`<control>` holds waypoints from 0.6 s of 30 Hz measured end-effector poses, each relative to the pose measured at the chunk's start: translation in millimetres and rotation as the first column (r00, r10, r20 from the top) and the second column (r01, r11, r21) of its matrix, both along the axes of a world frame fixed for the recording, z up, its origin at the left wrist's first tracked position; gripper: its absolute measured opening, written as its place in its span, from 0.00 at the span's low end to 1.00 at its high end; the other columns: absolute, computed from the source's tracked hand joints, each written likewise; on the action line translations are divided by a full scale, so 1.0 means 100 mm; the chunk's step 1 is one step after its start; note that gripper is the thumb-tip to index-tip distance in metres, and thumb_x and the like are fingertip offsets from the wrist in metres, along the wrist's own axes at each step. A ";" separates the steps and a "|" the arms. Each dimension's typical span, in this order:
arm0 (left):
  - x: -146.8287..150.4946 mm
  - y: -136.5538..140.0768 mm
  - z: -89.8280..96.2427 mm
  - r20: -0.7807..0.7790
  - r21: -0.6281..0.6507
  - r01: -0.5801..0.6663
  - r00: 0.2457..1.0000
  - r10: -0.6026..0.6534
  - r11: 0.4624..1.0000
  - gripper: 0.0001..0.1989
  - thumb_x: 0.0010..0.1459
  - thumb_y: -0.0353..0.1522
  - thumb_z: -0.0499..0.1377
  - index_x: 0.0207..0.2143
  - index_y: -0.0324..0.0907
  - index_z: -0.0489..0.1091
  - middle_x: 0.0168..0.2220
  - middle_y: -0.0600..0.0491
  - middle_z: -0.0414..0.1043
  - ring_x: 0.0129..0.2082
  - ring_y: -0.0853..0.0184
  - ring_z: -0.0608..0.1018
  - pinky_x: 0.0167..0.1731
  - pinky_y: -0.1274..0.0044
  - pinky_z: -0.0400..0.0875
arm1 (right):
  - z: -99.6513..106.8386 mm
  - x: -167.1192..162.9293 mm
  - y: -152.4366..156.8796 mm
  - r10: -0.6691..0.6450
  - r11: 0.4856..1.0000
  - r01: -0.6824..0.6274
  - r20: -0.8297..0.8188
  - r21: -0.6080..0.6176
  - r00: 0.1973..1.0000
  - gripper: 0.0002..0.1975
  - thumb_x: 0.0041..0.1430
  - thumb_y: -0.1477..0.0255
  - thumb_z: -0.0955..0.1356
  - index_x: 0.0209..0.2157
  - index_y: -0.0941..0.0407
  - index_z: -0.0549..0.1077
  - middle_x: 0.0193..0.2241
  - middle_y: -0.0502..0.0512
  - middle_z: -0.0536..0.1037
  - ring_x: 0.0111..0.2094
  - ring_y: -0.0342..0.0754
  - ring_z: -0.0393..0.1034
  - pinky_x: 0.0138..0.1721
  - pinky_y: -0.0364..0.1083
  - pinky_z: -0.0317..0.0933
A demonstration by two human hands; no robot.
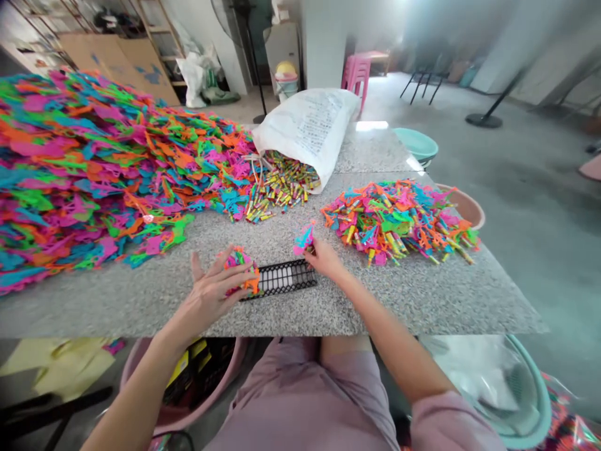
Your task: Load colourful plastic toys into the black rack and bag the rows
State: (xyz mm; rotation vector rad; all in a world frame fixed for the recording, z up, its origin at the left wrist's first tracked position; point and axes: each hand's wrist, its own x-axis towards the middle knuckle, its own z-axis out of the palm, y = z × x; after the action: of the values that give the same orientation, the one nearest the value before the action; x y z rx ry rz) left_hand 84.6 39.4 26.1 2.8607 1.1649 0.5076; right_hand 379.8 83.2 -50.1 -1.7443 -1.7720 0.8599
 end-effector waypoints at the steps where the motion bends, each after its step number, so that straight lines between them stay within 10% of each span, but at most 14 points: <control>1: 0.02 0.00 0.00 -0.014 0.000 -0.021 1.000 0.021 1.000 0.12 0.64 0.36 0.58 0.49 0.53 0.75 0.54 0.51 0.76 0.68 0.51 0.58 0.65 0.43 0.28 | -0.07 -0.08 -0.06 -0.018 1.000 0.018 -0.078 0.000 0.997 0.07 0.58 0.74 0.65 0.39 0.59 0.71 0.28 0.50 0.75 0.25 0.43 0.70 0.31 0.42 0.63; 9: 0.06 0.02 -0.09 -0.057 0.015 -0.034 0.998 0.034 0.999 0.10 0.64 0.38 0.58 0.46 0.50 0.73 0.56 0.52 0.74 0.69 0.50 0.57 0.65 0.44 0.27 | -0.14 -0.86 0.00 0.049 0.994 -0.030 -0.194 0.102 0.980 0.08 0.53 0.75 0.68 0.37 0.58 0.74 0.33 0.52 0.79 0.36 0.46 0.73 0.42 0.43 0.64; 18: 0.06 0.03 -0.09 -0.039 0.090 -0.020 0.999 0.023 0.996 0.08 0.63 0.38 0.59 0.44 0.52 0.74 0.55 0.52 0.74 0.67 0.50 0.61 0.65 0.45 0.24 | 0.01 -1.24 0.10 0.173 0.982 -0.185 0.267 0.020 0.948 0.17 0.62 0.72 0.65 0.52 0.61 0.71 0.38 0.64 0.81 0.41 0.55 0.76 0.42 0.47 0.65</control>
State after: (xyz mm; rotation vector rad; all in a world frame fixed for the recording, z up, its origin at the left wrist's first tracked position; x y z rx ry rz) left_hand 90.8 42.8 17.5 2.9501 1.2104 0.5196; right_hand 256.1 93.3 -48.9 -1.7553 -2.1343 0.6750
